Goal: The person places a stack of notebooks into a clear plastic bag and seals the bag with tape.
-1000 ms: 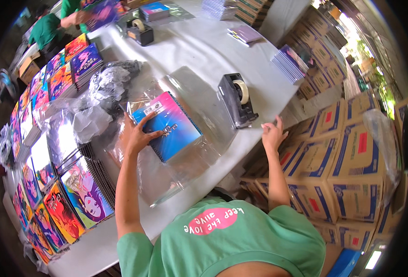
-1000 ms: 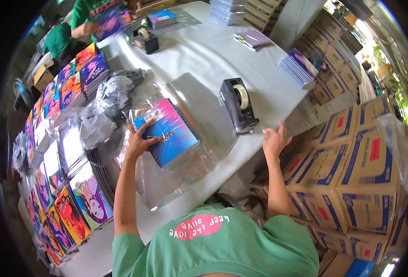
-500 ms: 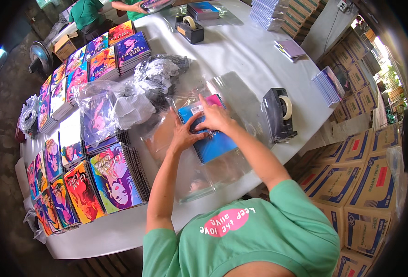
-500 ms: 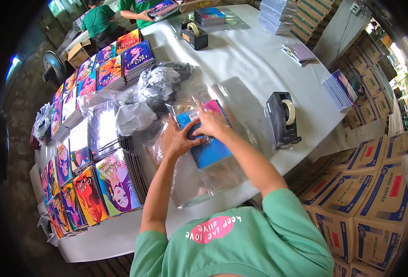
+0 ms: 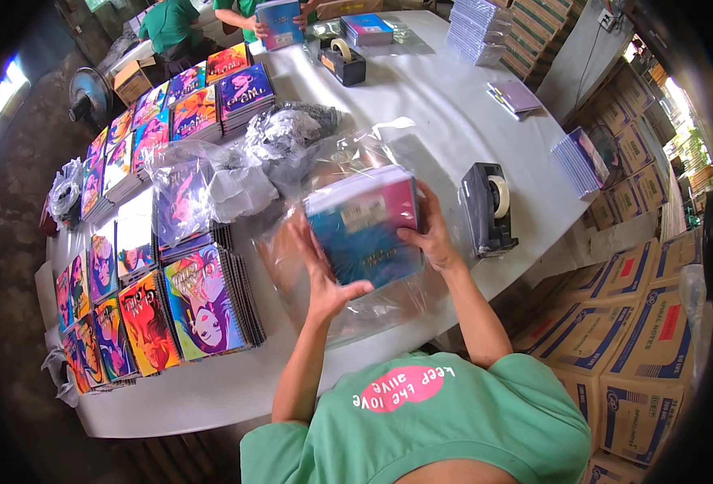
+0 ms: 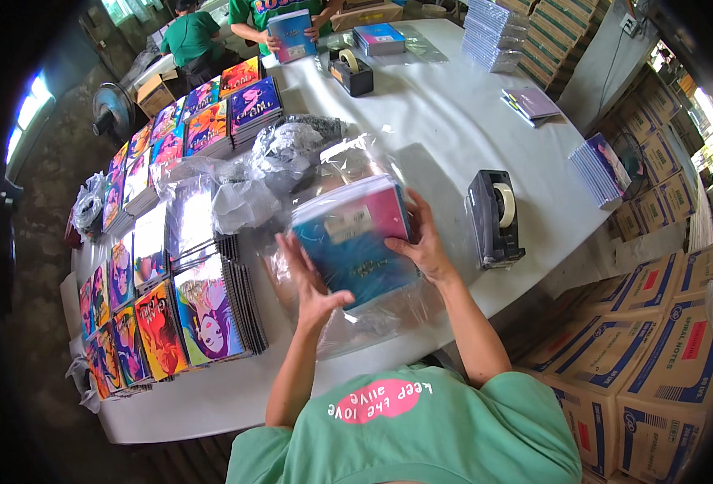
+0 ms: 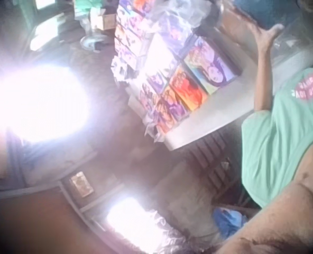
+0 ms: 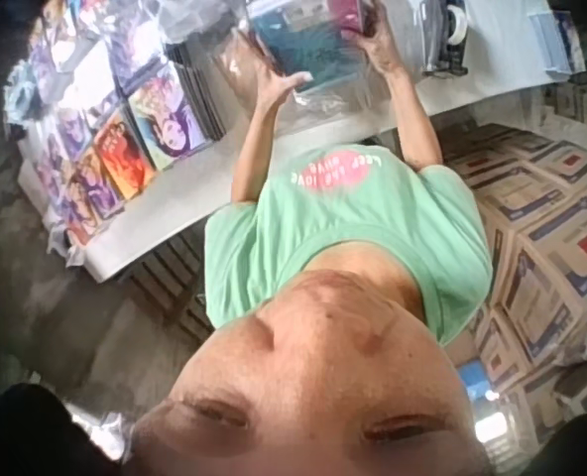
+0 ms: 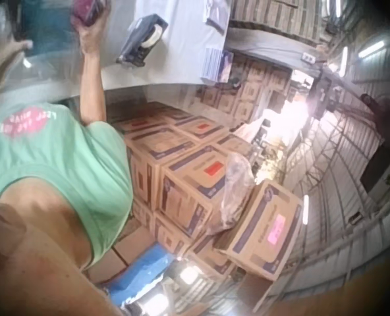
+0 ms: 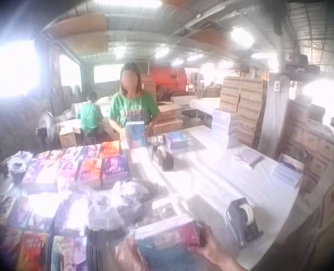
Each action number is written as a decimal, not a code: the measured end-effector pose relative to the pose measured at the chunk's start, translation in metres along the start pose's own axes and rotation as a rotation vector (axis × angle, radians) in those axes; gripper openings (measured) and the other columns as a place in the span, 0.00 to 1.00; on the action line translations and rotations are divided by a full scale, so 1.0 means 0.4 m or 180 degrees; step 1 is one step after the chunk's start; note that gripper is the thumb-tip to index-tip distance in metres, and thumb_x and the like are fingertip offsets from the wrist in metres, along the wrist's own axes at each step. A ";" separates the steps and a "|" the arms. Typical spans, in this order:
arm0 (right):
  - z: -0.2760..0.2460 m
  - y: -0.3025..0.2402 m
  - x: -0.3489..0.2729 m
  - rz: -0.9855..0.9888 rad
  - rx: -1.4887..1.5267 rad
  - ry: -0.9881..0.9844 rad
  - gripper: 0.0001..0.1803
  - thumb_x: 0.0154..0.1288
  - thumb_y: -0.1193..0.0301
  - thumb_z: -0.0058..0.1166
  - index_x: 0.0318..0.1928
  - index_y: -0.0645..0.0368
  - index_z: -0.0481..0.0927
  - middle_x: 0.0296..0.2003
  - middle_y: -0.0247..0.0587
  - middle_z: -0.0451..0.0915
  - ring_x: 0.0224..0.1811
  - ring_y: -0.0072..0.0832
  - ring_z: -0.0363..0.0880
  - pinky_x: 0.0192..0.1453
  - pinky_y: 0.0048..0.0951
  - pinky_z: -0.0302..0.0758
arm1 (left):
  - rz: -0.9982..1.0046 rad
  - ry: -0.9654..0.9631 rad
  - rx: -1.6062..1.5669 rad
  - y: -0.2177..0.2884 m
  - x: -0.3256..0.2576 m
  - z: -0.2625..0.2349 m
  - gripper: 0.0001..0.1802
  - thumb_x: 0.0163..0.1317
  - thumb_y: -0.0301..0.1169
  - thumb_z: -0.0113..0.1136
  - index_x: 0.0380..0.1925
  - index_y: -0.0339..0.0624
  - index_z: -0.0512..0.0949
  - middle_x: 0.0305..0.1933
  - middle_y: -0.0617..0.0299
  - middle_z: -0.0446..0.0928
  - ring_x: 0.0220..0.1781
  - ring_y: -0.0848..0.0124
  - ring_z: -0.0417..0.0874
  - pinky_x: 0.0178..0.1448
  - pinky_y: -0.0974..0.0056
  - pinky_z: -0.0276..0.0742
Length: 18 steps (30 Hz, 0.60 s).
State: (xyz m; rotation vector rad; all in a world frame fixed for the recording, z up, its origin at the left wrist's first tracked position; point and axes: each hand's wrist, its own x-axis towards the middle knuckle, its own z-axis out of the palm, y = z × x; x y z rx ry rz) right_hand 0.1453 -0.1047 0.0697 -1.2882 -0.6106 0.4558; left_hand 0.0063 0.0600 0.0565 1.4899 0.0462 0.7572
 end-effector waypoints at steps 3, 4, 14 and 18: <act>-0.009 -0.008 -0.069 0.0404 0.0107 -0.0341 0.57 0.48 0.77 0.69 0.71 0.55 0.42 0.62 0.41 0.62 0.64 0.30 0.62 0.64 0.31 0.65 | -0.0541 0.0307 0.0065 0.025 -0.081 0.011 0.69 0.35 0.34 0.80 0.70 0.42 0.37 0.68 0.52 0.54 0.67 0.59 0.61 0.68 0.58 0.59; -0.019 0.016 -0.086 0.0317 -0.0399 -0.0460 0.57 0.48 0.77 0.69 0.71 0.55 0.42 0.63 0.41 0.60 0.64 0.30 0.61 0.64 0.31 0.65 | -0.0486 0.0195 0.0346 -0.006 -0.108 0.003 0.66 0.35 0.33 0.80 0.69 0.40 0.40 0.66 0.52 0.56 0.65 0.60 0.62 0.67 0.58 0.61; -0.061 0.033 -0.148 -0.0012 -0.0656 -0.0728 0.54 0.51 0.72 0.67 0.71 0.60 0.42 0.67 0.48 0.54 0.69 0.34 0.54 0.68 0.34 0.62 | -0.0444 0.0126 0.1332 -0.048 -0.201 -0.013 0.59 0.39 0.35 0.78 0.66 0.36 0.47 0.64 0.48 0.58 0.66 0.58 0.59 0.68 0.55 0.58; -0.070 -0.214 -0.027 -0.0122 0.1582 -0.0285 0.35 0.57 0.71 0.61 0.65 0.62 0.63 0.62 0.50 0.67 0.64 0.35 0.65 0.66 0.33 0.63 | 0.0541 0.0531 0.2179 -0.002 -0.177 -0.009 0.56 0.38 0.38 0.79 0.65 0.42 0.54 0.65 0.45 0.53 0.68 0.50 0.54 0.67 0.50 0.59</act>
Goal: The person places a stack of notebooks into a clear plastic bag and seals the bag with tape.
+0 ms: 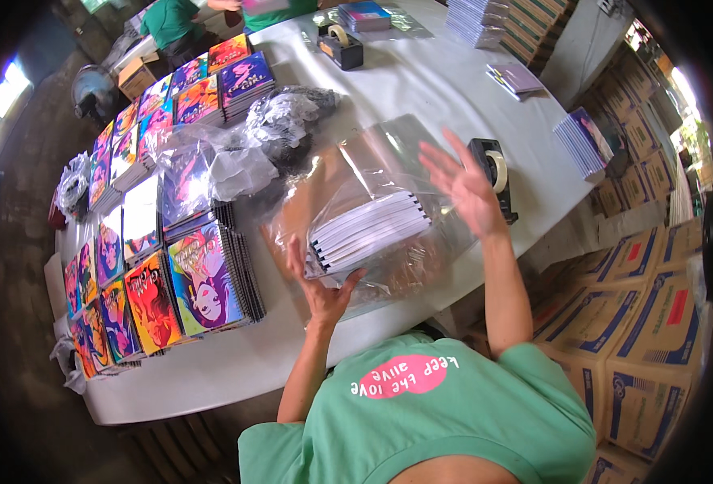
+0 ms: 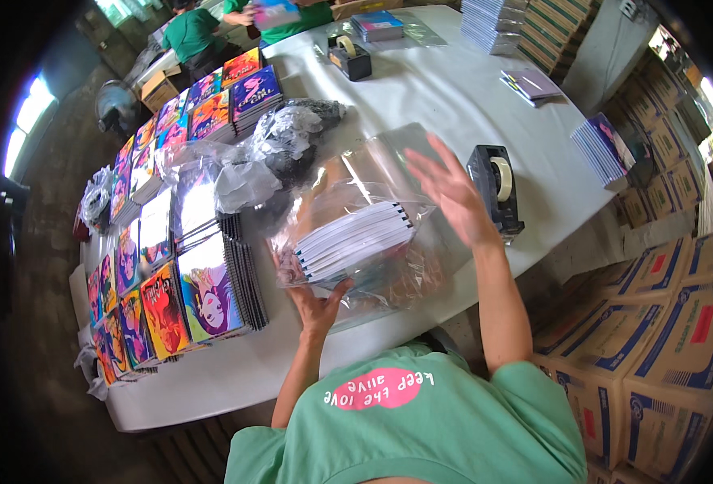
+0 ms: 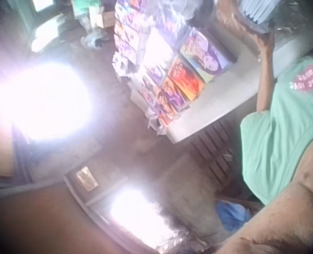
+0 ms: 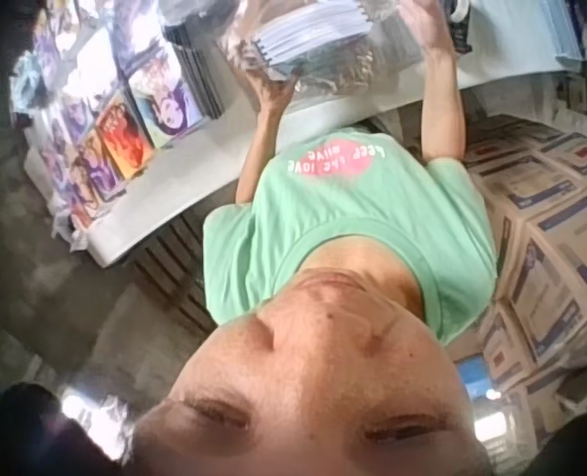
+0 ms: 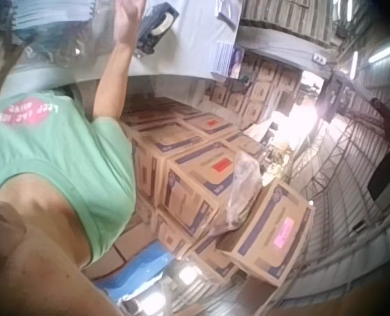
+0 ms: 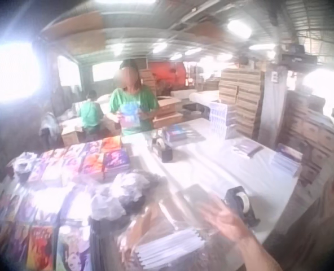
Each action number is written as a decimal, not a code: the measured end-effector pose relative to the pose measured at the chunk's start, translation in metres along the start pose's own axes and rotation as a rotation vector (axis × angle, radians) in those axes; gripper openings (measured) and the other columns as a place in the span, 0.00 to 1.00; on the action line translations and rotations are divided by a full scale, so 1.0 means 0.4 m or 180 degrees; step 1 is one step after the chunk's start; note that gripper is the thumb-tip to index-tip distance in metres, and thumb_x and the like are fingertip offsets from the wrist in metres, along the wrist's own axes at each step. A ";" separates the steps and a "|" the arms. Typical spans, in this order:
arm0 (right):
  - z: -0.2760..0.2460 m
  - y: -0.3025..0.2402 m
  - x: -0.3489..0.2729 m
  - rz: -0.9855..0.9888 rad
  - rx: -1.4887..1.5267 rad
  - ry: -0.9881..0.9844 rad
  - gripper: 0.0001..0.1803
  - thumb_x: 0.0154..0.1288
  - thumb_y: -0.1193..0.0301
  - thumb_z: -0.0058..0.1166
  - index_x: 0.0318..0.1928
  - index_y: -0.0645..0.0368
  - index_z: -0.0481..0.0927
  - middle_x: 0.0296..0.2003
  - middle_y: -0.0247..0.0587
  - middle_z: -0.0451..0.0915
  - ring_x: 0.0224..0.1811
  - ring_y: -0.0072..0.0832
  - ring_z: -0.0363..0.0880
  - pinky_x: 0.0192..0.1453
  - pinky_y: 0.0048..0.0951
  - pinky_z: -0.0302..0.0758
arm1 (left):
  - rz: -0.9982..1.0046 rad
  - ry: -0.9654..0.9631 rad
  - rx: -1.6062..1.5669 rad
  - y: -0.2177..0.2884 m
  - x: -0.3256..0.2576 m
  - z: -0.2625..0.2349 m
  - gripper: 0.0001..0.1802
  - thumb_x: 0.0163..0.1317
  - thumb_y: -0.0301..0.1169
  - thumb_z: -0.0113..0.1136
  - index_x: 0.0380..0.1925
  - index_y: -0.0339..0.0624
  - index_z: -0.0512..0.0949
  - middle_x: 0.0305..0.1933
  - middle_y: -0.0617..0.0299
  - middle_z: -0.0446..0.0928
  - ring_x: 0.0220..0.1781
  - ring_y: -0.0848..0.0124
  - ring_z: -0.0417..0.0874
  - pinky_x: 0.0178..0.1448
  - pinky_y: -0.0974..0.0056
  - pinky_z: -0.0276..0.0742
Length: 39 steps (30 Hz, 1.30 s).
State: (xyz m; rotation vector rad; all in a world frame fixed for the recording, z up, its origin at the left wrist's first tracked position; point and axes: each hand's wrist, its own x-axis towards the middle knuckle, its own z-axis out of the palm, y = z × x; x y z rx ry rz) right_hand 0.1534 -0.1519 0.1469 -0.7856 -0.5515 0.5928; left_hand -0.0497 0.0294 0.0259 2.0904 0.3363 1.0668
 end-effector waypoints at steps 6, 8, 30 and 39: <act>0.229 -0.139 0.169 0.0676 -0.4919 -0.1285 0.25 0.58 0.74 0.58 0.57 0.67 0.72 0.41 0.42 0.84 0.42 0.25 0.82 0.49 0.27 0.75 | 0.1193 0.0176 0.0468 0.015 0.039 -0.069 0.35 0.40 0.35 0.75 0.52 0.49 0.75 0.62 0.53 0.63 0.62 0.56 0.65 0.63 0.56 0.66; 0.183 -0.170 0.161 -0.0058 -0.3898 -0.0366 0.24 0.57 0.75 0.59 0.55 0.65 0.74 0.42 0.44 0.83 0.40 0.23 0.81 0.47 0.22 0.75 | 0.1330 -0.0286 0.0564 0.049 0.074 -0.096 0.30 0.41 0.32 0.73 0.49 0.49 0.78 0.55 0.59 0.72 0.58 0.58 0.71 0.62 0.57 0.66; 0.163 0.075 -0.115 -0.0175 -0.5596 -0.1385 0.40 0.47 0.75 0.57 0.65 0.47 0.65 0.68 0.27 0.59 0.73 0.24 0.48 0.71 0.64 0.29 | 0.1573 -0.2769 0.0401 0.138 0.270 -0.150 0.53 0.41 0.51 0.69 0.69 0.63 0.54 0.74 0.59 0.51 0.72 0.59 0.56 0.61 0.39 0.61; 0.063 -0.038 0.025 0.0154 -0.2924 -0.1716 0.45 0.46 0.72 0.63 0.67 0.58 0.58 0.69 0.44 0.55 0.73 0.31 0.49 0.73 0.47 0.44 | 0.1310 -0.3189 0.0981 0.167 0.285 -0.142 0.47 0.44 0.47 0.67 0.66 0.50 0.61 0.70 0.63 0.60 0.71 0.58 0.58 0.64 0.45 0.58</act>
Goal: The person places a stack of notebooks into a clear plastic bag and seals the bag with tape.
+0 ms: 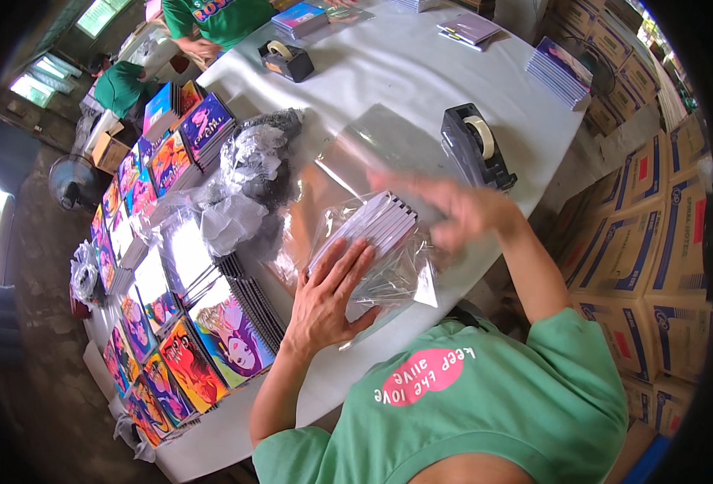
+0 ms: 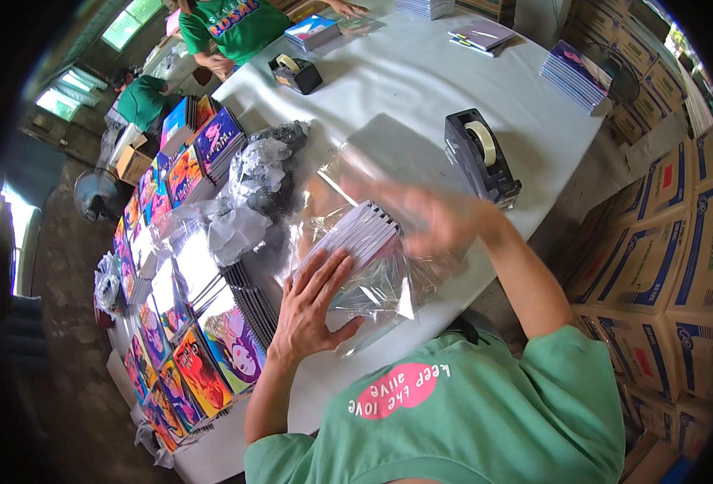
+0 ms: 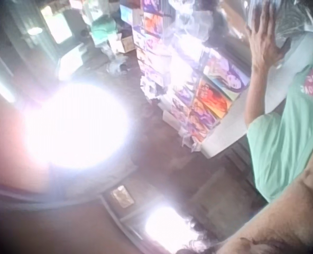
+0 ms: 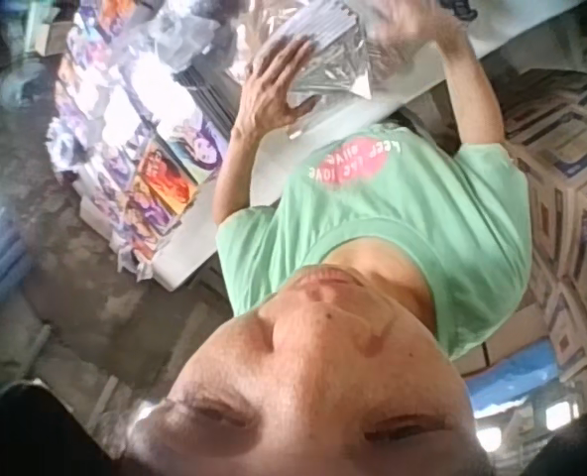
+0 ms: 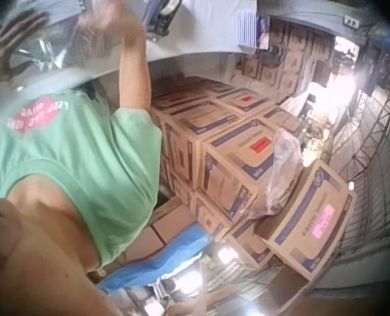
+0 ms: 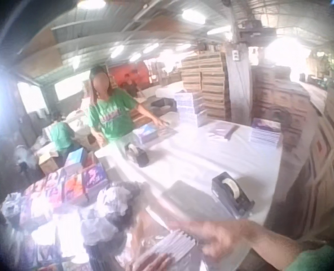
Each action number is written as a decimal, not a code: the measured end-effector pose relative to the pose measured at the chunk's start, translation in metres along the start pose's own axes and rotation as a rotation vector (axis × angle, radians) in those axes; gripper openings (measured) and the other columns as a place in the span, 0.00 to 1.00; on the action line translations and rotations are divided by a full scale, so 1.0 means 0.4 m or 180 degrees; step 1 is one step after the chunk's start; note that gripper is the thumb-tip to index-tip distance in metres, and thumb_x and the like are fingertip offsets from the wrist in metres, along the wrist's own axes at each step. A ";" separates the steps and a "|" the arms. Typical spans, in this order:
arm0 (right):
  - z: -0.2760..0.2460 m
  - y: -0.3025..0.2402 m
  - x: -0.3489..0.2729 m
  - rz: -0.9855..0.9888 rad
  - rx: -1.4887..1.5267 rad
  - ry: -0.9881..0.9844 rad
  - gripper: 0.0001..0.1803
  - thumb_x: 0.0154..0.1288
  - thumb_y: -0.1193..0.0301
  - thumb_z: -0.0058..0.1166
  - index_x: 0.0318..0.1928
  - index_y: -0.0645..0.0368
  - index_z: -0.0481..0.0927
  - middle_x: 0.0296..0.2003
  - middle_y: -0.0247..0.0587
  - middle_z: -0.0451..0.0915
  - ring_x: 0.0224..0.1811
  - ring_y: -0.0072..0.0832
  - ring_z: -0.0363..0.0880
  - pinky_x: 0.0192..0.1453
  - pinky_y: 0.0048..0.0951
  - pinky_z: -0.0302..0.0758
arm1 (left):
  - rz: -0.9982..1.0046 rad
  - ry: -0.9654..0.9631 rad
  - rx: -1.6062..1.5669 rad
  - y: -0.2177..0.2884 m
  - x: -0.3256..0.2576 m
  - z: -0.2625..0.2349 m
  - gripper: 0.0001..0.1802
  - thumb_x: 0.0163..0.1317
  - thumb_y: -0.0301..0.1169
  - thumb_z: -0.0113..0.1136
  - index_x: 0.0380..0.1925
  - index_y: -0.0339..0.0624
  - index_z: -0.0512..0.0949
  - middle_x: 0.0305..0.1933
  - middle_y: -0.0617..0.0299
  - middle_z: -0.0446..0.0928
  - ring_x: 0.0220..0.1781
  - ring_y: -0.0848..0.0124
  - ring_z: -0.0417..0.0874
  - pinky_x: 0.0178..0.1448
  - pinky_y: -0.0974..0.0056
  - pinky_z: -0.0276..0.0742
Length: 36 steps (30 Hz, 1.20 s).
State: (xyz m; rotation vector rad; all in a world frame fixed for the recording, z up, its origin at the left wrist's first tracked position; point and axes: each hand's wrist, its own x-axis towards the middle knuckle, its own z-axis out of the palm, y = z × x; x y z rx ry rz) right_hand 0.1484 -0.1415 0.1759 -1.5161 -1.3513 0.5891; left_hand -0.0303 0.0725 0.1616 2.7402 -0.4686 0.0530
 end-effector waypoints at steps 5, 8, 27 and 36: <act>-0.039 0.077 0.187 0.0614 0.0059 -0.1186 0.27 0.45 0.77 0.63 0.51 0.62 0.77 0.43 0.42 0.83 0.43 0.27 0.81 0.47 0.25 0.78 | 0.0167 0.0074 0.0101 0.004 0.020 0.004 0.48 0.40 0.44 0.67 0.65 0.50 0.63 0.69 0.61 0.60 0.73 0.47 0.49 0.71 0.41 0.46; -0.043 0.000 0.298 -0.0087 0.0192 -0.0862 0.16 0.47 0.78 0.62 0.41 0.63 0.82 0.34 0.40 0.84 0.33 0.22 0.82 0.40 0.22 0.78 | -0.0078 -0.0098 -0.0007 0.007 0.015 -0.001 0.48 0.39 0.44 0.66 0.66 0.56 0.62 0.70 0.64 0.59 0.74 0.46 0.45 0.71 0.35 0.38; -0.160 0.279 -0.422 0.3368 0.0895 0.2691 0.19 0.60 0.50 0.57 0.35 0.53 0.81 0.44 0.32 0.79 0.52 0.29 0.71 0.49 0.39 0.67 | -0.0322 -0.0145 -0.0130 0.021 0.017 -0.015 0.53 0.30 0.38 0.70 0.65 0.62 0.62 0.71 0.50 0.51 0.74 0.43 0.43 0.69 0.31 0.35; -0.019 0.125 -0.396 0.3703 -0.3531 0.2900 0.08 0.60 0.70 0.57 0.36 0.60 0.86 0.56 0.44 0.72 0.58 0.35 0.69 0.56 0.53 0.65 | -0.0369 -0.0209 -0.0097 0.023 0.016 -0.021 0.52 0.33 0.37 0.68 0.66 0.71 0.60 0.72 0.50 0.49 0.75 0.47 0.44 0.69 0.32 0.37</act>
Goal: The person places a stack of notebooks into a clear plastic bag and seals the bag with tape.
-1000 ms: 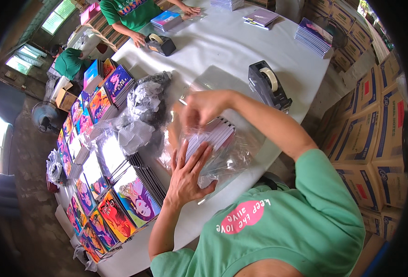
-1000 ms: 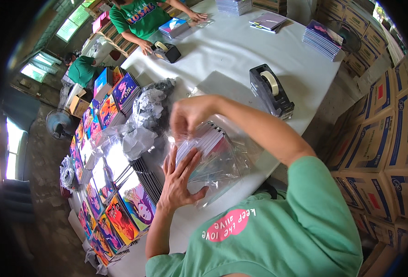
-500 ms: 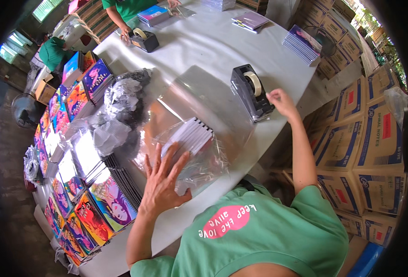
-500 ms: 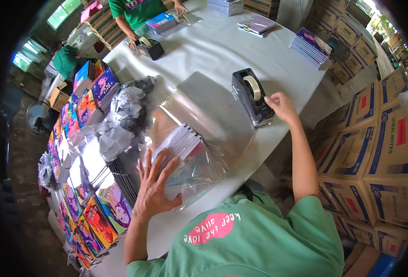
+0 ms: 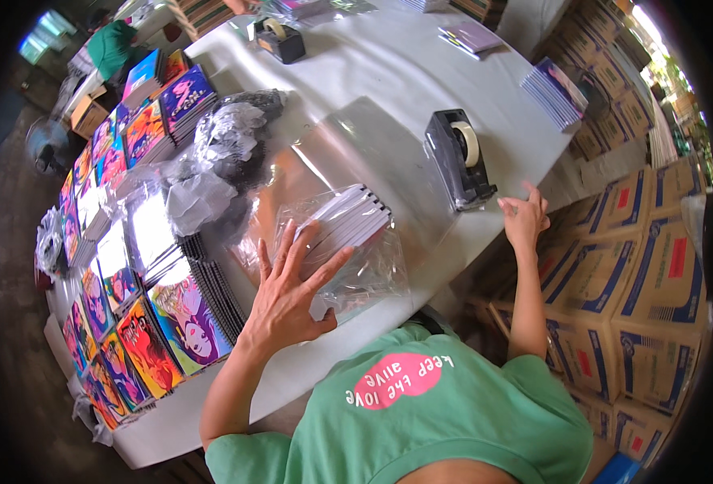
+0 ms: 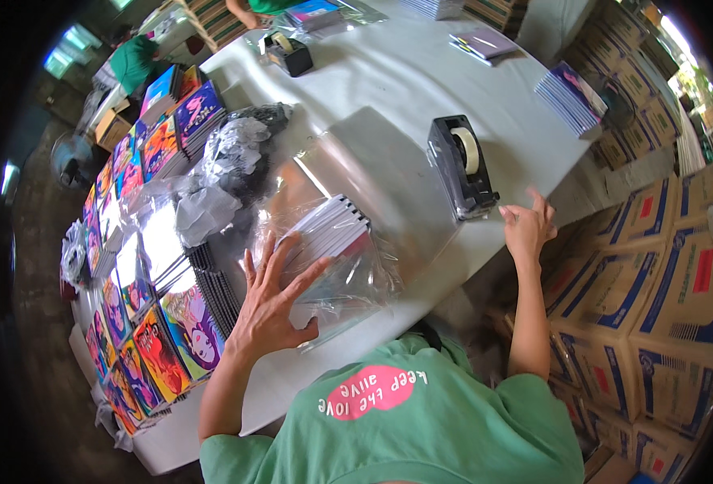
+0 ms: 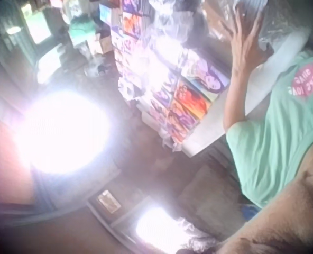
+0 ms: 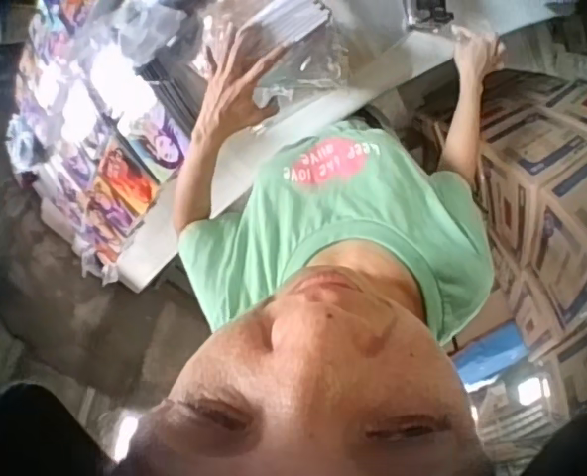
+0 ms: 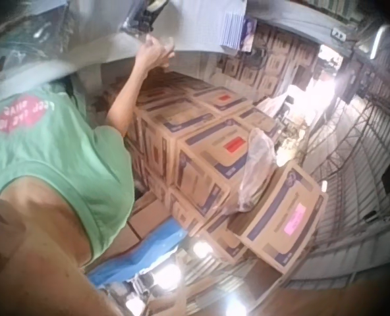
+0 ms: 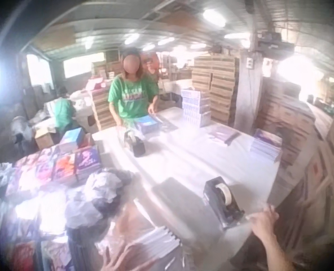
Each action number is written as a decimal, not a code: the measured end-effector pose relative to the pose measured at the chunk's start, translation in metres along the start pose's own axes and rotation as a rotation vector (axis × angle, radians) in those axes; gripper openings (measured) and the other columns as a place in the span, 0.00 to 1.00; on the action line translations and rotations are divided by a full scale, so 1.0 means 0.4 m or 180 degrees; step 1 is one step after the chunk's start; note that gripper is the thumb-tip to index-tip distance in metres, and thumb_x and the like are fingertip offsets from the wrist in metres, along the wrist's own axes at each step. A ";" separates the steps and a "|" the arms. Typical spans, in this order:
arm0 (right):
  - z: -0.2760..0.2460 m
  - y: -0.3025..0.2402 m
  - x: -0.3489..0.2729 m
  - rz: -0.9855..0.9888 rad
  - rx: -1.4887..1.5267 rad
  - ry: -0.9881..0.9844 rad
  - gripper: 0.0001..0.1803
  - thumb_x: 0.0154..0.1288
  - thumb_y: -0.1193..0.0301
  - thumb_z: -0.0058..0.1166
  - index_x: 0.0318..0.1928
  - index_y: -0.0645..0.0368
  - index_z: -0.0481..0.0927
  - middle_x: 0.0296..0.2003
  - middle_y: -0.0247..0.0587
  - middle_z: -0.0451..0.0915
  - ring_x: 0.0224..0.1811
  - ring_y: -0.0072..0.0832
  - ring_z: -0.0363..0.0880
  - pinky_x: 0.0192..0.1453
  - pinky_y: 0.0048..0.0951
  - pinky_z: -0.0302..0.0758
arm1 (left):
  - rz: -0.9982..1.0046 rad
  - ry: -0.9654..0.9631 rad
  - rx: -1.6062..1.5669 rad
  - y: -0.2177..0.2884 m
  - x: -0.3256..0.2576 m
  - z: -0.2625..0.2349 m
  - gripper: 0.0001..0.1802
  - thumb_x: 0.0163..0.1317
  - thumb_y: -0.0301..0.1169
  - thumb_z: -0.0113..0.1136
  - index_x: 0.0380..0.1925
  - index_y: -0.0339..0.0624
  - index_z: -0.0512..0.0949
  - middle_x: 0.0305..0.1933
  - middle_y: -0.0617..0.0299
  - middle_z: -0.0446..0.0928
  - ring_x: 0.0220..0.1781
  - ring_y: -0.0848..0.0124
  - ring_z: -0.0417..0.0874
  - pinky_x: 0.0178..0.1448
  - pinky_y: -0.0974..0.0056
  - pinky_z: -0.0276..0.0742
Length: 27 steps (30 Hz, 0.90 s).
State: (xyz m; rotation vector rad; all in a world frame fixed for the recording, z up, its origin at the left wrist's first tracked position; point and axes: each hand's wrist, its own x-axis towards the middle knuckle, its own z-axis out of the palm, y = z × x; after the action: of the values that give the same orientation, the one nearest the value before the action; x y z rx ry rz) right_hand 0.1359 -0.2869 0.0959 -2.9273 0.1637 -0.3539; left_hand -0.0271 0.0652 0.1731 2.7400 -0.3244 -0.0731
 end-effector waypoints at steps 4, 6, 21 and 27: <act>-0.153 -0.205 0.059 -0.1343 0.3117 -0.2515 0.21 0.57 0.76 0.57 0.54 0.58 0.76 0.30 0.41 0.82 0.31 0.25 0.79 0.40 0.28 0.75 | 0.0011 -0.0102 0.0020 -0.009 -0.009 0.001 0.51 0.34 0.37 0.68 0.66 0.73 0.60 0.72 0.50 0.48 0.75 0.47 0.43 0.69 0.30 0.36; -0.233 -0.384 0.049 -0.2285 0.3071 -0.3456 0.37 0.57 0.78 0.56 0.67 0.55 0.58 0.23 0.39 0.82 0.24 0.21 0.79 0.36 0.23 0.76 | -0.0078 -0.0130 0.0032 -0.005 -0.012 -0.007 0.51 0.35 0.36 0.68 0.65 0.74 0.60 0.72 0.51 0.47 0.75 0.49 0.41 0.69 0.30 0.35; -0.155 -0.418 0.163 -0.4373 0.1898 -0.2792 0.48 0.39 0.67 0.73 0.65 0.41 0.65 0.61 0.49 0.66 0.64 0.42 0.64 0.66 0.43 0.61 | 0.0119 0.1317 0.0166 -0.020 0.000 0.093 0.34 0.37 0.31 0.70 0.52 0.66 0.77 0.67 0.53 0.59 0.73 0.46 0.49 0.72 0.35 0.36; 0.091 -0.379 -0.043 -0.2763 0.4659 -0.2568 0.18 0.43 0.70 0.72 0.39 0.50 0.85 0.70 0.43 0.50 0.70 0.42 0.53 0.71 0.46 0.53 | -0.0587 0.3234 -0.1214 0.003 0.062 0.105 0.13 0.46 0.36 0.71 0.36 0.54 0.85 0.59 0.53 0.68 0.69 0.49 0.59 0.71 0.38 0.43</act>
State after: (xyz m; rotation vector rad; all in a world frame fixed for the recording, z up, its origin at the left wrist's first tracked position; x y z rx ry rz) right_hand 0.1415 -0.1305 0.0877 -1.3257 -1.0060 0.4584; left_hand -0.0073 0.0431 0.1342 2.0802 0.2114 1.0435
